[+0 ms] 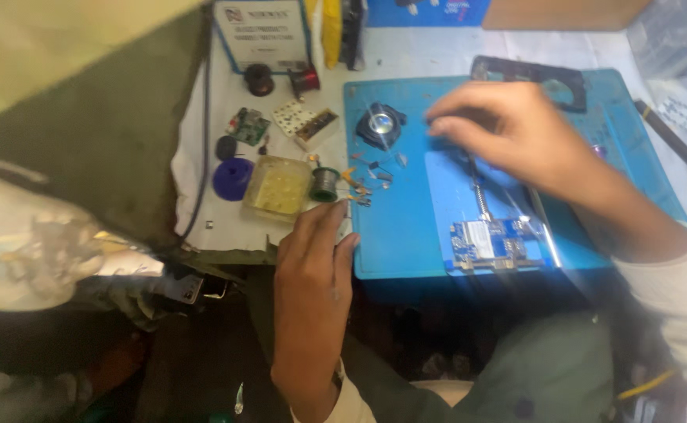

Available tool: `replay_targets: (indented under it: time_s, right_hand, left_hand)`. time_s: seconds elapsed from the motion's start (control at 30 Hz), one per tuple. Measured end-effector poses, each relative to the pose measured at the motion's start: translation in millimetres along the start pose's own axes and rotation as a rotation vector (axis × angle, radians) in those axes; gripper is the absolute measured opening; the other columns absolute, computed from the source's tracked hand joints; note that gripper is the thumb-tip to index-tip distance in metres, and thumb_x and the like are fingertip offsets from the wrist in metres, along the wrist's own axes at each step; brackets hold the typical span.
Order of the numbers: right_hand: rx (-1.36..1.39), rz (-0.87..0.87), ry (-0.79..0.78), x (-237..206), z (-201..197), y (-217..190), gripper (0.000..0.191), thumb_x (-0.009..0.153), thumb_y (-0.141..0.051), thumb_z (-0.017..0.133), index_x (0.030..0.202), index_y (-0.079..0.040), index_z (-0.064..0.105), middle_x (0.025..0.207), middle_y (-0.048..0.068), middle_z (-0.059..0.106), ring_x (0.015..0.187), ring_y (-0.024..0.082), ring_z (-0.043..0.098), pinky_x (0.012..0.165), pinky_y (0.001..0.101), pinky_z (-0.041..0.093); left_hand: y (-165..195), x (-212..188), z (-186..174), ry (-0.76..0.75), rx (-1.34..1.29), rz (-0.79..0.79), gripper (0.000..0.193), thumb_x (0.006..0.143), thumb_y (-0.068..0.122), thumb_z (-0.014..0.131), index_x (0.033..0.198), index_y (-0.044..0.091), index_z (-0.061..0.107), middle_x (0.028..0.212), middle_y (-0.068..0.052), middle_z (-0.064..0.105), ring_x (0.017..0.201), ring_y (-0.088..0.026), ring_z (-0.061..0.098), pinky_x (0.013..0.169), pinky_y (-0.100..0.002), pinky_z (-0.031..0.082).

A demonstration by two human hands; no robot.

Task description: The person works on a disassembled phone motherboard held in a spring-loaded repair fixture on a blue mat. They use a metal spudger and tweezers to pry, lift, and reposition small components and connectors on the board, reposition the board in the clamp, and continue manipulating parts with the tools.

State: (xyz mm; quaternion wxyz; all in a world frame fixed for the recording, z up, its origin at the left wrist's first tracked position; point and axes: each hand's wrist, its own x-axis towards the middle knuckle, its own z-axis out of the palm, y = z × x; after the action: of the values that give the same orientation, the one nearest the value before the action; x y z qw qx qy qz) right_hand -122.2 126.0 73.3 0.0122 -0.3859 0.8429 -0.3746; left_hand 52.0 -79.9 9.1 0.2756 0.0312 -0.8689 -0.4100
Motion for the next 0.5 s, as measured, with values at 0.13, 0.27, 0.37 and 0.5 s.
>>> replay_targets:
  time_s: [0.13,0.27,0.37,0.5]
  right_hand:
    - [-0.106,0.025,0.16,-42.2,-30.0,-16.2,0.02,0.102,-0.009,0.064,0.119,0.001,0.07,0.111,0.011,0.074,0.103,0.02,0.072,0.091,0.0302,0.055]
    - [-0.212,-0.005,0.384,-112.7,-36.6,-22.2,0.017,0.107,-0.01,0.063,0.118,0.003,0.067,0.115,0.015,0.069,0.105,0.022,0.069,0.097,0.0317,0.053]
    - [0.202,0.049,0.652,-162.6,-11.6,-11.9,0.019,0.111,-0.016,0.06,0.122,-0.002,0.067,0.115,0.011,0.067,0.101,0.019,0.069,0.098,0.03,0.056]
    - [0.244,0.092,0.743,-204.5,7.7,-1.1,0.014,0.116,-0.012,0.061,0.12,0.001,0.063,0.114,0.015,0.064,0.097,0.02,0.067,0.095,0.0302,0.055]
  left_hand:
    - [-1.6,2.8,0.4,0.061,-0.033,-0.018,0.033,0.094,0.007,0.067,0.127,0.001,0.065,0.123,-0.014,0.067,0.11,-0.035,0.065,0.093,-0.042,0.05]
    - [3.7,4.4,11.7,0.078,0.149,-0.03,0.026,0.092,0.008,0.069,0.117,0.003,0.07,0.112,-0.01,0.067,0.109,-0.031,0.061,0.098,-0.045,0.044]
    - [7.8,2.7,18.2,0.075,0.248,-0.042,0.023,0.091,0.01,0.07,0.113,0.005,0.072,0.109,-0.008,0.066,0.109,-0.03,0.057,0.101,-0.045,0.041]
    - [11.6,3.8,27.4,0.117,0.38,-0.001,0.024,0.088,0.008,0.07,0.112,0.006,0.074,0.111,-0.01,0.063,0.108,-0.033,0.055,0.1,-0.048,0.04]
